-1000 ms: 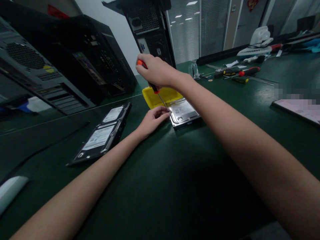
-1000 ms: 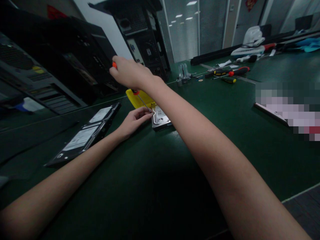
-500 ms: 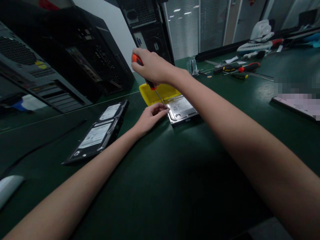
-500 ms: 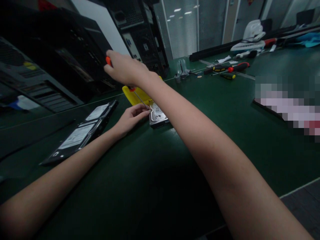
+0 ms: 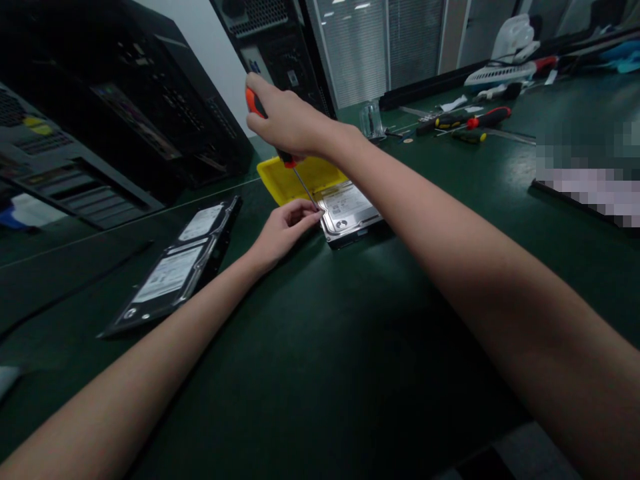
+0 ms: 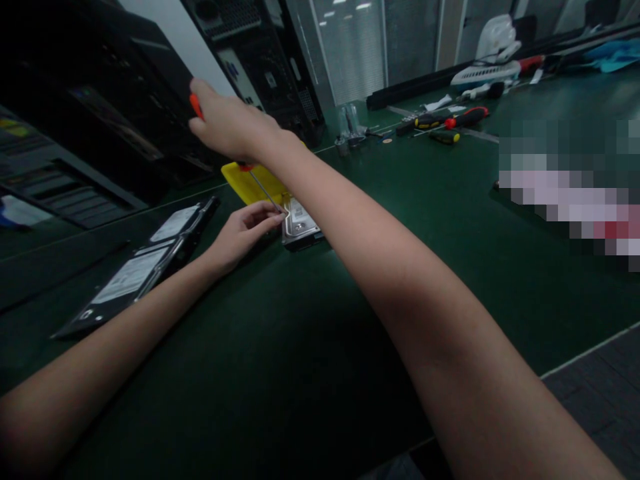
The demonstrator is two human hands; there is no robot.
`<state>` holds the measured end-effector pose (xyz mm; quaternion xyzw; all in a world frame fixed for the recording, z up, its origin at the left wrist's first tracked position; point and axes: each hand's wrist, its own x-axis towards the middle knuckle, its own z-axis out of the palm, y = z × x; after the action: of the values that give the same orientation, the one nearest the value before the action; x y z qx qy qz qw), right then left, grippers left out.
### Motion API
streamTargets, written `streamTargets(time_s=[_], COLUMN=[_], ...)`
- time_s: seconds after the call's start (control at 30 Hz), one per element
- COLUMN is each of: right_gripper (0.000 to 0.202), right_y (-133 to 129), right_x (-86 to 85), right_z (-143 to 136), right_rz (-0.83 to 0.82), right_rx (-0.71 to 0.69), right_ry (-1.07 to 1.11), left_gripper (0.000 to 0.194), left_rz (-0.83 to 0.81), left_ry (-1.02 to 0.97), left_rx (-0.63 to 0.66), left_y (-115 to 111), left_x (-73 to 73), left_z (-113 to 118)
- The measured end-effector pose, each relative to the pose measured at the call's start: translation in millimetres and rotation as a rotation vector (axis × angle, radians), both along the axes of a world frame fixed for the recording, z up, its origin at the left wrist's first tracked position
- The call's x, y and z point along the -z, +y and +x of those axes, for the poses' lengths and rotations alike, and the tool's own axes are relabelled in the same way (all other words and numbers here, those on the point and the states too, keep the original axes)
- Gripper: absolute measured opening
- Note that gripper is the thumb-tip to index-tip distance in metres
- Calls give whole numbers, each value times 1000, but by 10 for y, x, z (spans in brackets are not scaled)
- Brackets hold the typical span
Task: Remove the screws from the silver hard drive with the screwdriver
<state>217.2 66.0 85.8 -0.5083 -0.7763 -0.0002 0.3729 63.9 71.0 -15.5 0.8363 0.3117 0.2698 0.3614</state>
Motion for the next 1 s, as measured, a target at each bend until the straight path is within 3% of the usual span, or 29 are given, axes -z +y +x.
streamTargets(time_s=[0.13,0.23,0.5,0.83,1.0], right_gripper=[25,19,23,29,29], right_y=[2,-21,-51,-71,-90], right_x=[-33,-80,-155,-129,-146], right_z=[30,13,-43,-13,-23], right_rz=[-72,-31,-62,22,-41], right_rx=[-44,-87,-31,-130,-151], right_ry=[68,64,85,26,36], left_gripper=[23,23,24,24,26], left_rz=[-18,-32,-46,-64,-68], left_ry=[9,10,6,-13,-12], left_rx=[-10,-11,20,45,52], left_y=[-17,-21,-6,17,18], left_x=[-18,-21,-27,-10,-13], left_z=[9,2,-36,-69,-74])
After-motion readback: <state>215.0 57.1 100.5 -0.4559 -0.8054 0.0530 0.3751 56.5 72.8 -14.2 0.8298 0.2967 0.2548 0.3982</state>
